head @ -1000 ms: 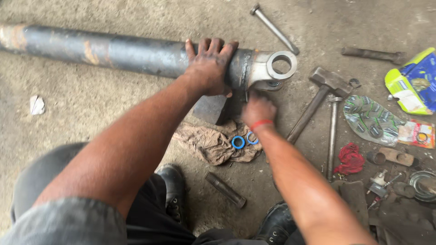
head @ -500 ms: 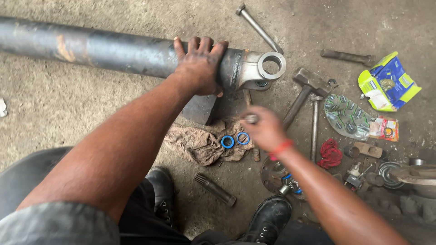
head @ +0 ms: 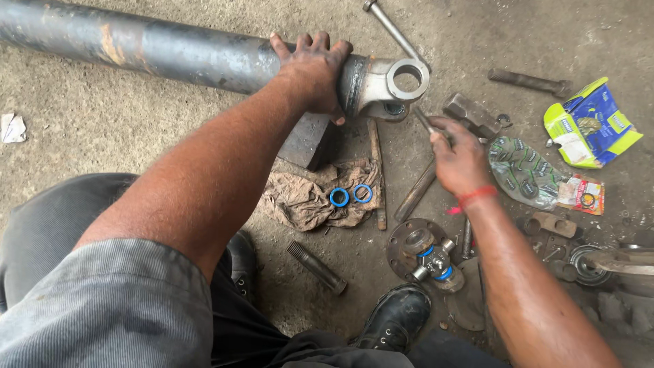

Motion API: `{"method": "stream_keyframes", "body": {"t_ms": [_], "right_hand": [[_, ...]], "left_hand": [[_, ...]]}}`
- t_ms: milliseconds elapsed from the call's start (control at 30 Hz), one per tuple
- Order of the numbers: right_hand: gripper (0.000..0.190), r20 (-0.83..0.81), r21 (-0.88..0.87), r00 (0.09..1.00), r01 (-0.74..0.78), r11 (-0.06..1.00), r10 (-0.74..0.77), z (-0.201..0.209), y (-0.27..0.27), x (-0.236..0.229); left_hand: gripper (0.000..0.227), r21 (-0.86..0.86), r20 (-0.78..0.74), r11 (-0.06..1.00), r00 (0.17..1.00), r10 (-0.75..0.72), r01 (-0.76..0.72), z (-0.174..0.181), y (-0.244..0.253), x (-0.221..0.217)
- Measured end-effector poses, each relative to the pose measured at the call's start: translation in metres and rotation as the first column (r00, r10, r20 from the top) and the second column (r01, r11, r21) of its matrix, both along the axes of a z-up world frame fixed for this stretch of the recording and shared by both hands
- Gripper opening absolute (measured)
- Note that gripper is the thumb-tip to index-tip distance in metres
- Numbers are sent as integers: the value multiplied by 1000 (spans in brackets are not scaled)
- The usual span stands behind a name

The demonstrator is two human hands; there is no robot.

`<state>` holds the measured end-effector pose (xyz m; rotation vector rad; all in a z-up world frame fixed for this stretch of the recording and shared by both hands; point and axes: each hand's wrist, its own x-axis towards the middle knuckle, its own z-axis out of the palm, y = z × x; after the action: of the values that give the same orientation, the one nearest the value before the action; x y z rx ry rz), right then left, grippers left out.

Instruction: The person aligns metal components at the end of a driveshaft, inserts small rings and a rod, and uses a hammer and a screwdriver to secure the assembly.

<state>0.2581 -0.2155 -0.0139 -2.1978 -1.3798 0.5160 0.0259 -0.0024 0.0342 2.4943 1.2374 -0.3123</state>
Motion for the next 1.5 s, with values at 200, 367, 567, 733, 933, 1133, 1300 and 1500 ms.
{"method": "stream_keyframes", "body": {"t_ms": [200,367,567,733,933,1133,1300,1500], "right_hand": [[29,261,7,958,-123,992,117,-2,27,8],[28,252,-4,947,-205,979,199,6,35,12],[28,380,-117,871,-290,950,313,14,43,21],[30,-131,-399,813,-567,721,567,14,55,29],[31,-289,-192,944,-220,956,159,-9,19,22],[22,370,121,898,-302,946,239,3,34,24],[23,326,-19,912,-256,966,248,12,34,12],[21,390,-12,875,-308,951,288,5,35,17]], "left_hand": [[127,42,-1,999,1000,8,-8,-10,0,2],[127,41,-3,999,1000,8,-8,-15,2,2],[128,58,5,998,1000,-12,11,-16,4,2],[121,42,43,999,999,-5,3,-4,7,-3],[123,2,38,1000,999,-4,4,-5,3,0],[123,12,40,1000,999,5,-5,-2,2,-1],[124,18,-1,1000,1000,-1,1,-5,2,0],[126,41,-3,999,1000,-9,9,-16,4,3]]}}
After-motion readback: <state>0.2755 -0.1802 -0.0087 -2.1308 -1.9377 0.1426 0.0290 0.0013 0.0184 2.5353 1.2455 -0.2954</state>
